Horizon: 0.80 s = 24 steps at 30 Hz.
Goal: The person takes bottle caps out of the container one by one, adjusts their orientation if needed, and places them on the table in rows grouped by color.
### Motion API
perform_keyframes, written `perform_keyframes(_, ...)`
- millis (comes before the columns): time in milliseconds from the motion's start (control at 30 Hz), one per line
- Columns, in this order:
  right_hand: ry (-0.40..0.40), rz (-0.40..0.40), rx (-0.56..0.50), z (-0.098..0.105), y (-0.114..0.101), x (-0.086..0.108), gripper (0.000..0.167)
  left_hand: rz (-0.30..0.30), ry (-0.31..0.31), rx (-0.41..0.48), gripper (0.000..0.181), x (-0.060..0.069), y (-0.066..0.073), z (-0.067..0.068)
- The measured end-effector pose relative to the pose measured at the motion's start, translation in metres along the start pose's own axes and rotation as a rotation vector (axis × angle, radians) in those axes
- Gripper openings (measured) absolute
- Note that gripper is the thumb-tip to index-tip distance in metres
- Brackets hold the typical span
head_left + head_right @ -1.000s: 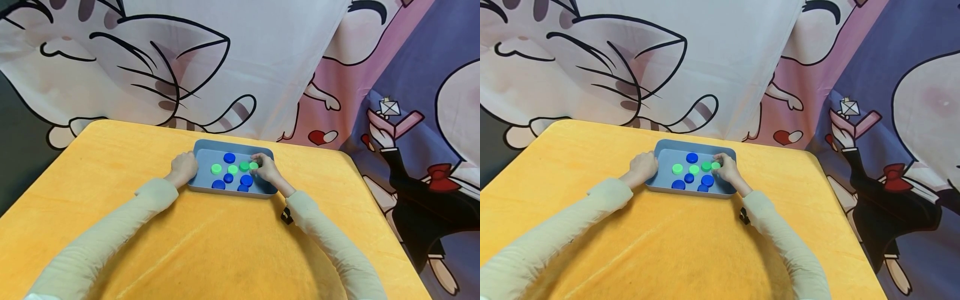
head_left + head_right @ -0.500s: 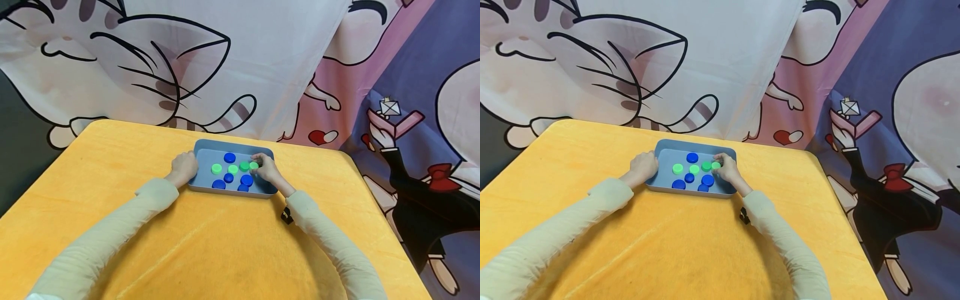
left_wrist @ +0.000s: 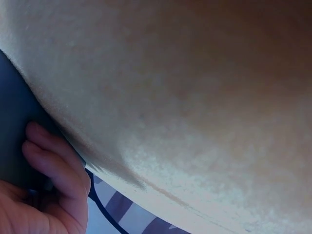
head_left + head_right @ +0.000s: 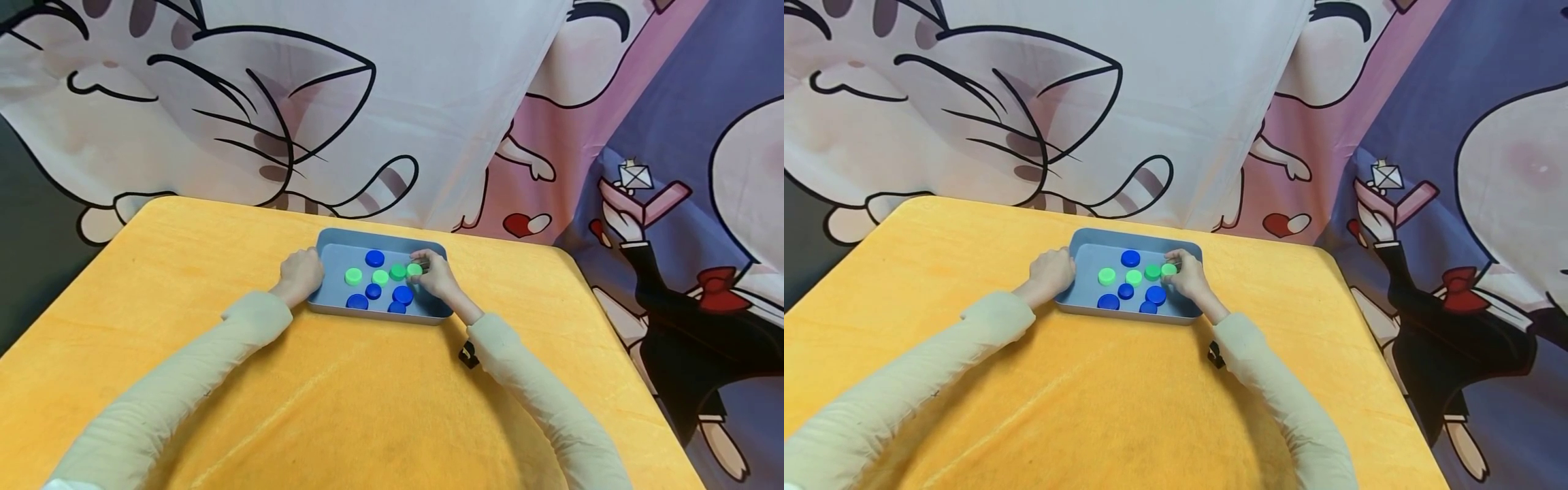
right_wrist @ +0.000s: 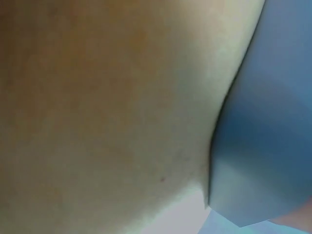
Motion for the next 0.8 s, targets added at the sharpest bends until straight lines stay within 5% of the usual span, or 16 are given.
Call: perform_keyframes(800,-0.011,0.089,0.014,0.001,-0.041,0.024,0.044,-0.003,-0.001,-0.002,0.03,-0.001,-0.001,-0.001)
Point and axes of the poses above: each hand's wrist, its own x-axis away from the middle knuckle, its own z-axis out of the back of the hand, y = z × x, the point moved 7 cm from there along -x, towards the middle knuckle, and after that the axes turned 2 degrees about -y, right-handed, at the moved point
